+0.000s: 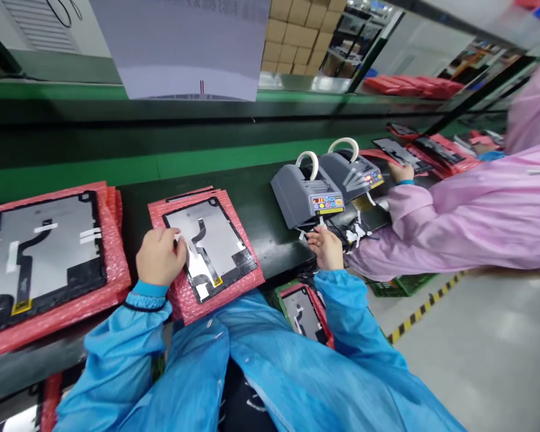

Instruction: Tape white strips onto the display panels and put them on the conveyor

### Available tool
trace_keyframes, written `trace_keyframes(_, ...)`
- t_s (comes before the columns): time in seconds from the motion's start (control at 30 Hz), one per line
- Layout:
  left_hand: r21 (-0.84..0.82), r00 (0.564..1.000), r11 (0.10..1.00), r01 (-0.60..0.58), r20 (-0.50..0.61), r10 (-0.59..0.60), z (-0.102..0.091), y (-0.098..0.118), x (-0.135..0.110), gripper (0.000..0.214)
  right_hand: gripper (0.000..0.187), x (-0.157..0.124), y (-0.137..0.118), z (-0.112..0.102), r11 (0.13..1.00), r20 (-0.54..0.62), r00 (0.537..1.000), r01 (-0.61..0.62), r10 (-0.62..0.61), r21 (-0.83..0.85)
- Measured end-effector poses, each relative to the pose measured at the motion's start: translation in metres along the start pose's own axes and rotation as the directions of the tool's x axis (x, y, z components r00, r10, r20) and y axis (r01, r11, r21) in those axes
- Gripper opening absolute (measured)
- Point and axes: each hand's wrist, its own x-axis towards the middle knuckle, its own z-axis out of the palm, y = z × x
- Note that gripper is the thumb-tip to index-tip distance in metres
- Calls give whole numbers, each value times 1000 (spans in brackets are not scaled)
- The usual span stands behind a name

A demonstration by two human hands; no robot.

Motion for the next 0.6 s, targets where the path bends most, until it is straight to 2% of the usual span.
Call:
trace_keyframes(0.07, -112, 971, 967, -230, 38, 236, 4, -3, 6, 24, 43, 5, -2, 4, 996, -38, 996, 84, -82, 41)
trace_keyframes(0.13, -225, 925, 915, -336, 103, 365, 9, -8, 10, 27, 41, -4, -3, 13, 958, -75, 957, 283, -279, 44)
trace_keyframes(0.17, -271, 908, 897, -350, 137, 396, 12, -11, 11, 29, 39, -11, -5, 19, 930, -47, 930, 365, -364, 27)
trace_keyframes(0.23, -331, 887, 882, -337, 203, 415, 18, -17, 12, 31, 34, -26, -9, 35, 898, 148, 891, 438, -428, -36)
trace_keyframes(0.3, -360, 879, 885, -297, 259, 400, 23, -22, 11, 33, 31, -38, -15, 59, 886, 442, 826, 445, -349, -133)
trace_keyframes(0.37, -384, 881, 889, -250, 291, 373, 27, -25, 10, 36, 31, -46, -18, 93, 853, 681, 698, 478, -221, -212)
trace_keyframes(0.4, -397, 882, 889, -229, 303, 362, 28, -25, 10, 38, 31, -48, -17, 111, 829, 761, 627, 505, -163, -238)
trace_keyframes(0.5, -414, 877, 889, -196, 331, 348, 30, -26, 10, 43, 26, -50, -12, 164, 752, 887, 462, 588, -13, -296)
trace_keyframes(0.57, -413, 874, 890, -193, 340, 348, 30, -27, 9, 45, 21, -50, -6, 189, 687, 914, 398, 644, 77, -338)
trace_keyframes(0.6, -414, 872, 890, -194, 342, 349, 30, -27, 9, 46, 19, -50, -4, 197, 645, 917, 383, 674, 113, -361)
